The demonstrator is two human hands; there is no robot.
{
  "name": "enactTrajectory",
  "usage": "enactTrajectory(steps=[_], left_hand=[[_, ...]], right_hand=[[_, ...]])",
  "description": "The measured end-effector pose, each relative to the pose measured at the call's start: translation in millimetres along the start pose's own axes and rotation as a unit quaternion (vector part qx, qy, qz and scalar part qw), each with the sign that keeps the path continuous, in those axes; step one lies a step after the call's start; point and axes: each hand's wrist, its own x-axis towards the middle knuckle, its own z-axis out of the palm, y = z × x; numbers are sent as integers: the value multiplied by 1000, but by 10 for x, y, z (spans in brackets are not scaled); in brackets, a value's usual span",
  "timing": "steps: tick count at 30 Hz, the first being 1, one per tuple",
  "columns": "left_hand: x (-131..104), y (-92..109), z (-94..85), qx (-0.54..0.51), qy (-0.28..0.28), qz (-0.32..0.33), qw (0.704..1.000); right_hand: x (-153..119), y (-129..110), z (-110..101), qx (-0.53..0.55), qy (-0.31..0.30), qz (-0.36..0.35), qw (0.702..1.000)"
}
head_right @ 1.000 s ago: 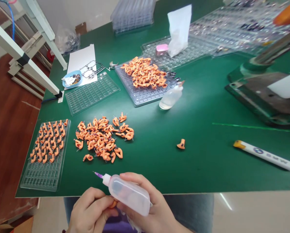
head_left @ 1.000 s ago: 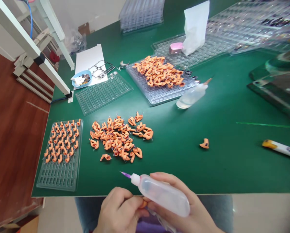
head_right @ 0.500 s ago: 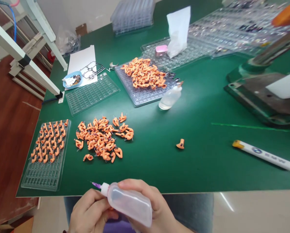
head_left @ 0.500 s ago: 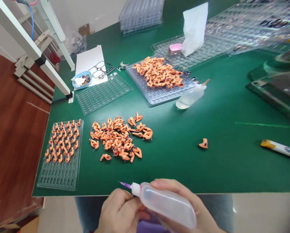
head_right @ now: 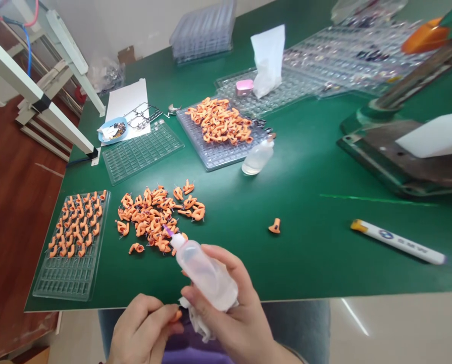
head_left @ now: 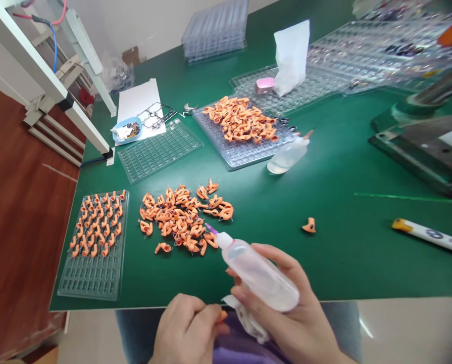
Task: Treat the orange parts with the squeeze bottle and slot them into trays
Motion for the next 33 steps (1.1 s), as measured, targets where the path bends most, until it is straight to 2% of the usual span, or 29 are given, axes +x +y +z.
enactTrajectory(steps=[2,4,6,10,12,15,19,25,27,30,33], left_hand=[[25,13,-30,30,-21,23,999],[32,13,-53,48,-32,61,997],[22,4,-59,49,-21,82,995],[-14,-12,-14,-16,23,32,999],[-22,-14,19,-36,29,11,999],[-19,-11,53,-37,27,-2,999],[-20,2,81,-53,26,-5,998],[-71,-1,171,-63,51,-8,997],[-69,-11,174,-75,50,-9,996],[-37,-19,124,-117,37,-20,992],[-6,0,53,-135,35,-55,989]], right_hand=[[12,30,53,-71,-25,-91,993],[45,64,82,-128,-68,-175,974],[100,88,81,-161,-88,-211,960],[190,88,49,-157,-10,-157,975],[183,77,55,-128,8,-138,982],[118,91,96,-96,-10,-129,987],[23,184,137,-83,-68,-125,986],[-84,309,149,-96,-71,-128,985],[-95,298,169,-75,-67,-107,989],[-37,220,185,-25,-48,-33,998],[95,124,138,3,13,-13,1000]])
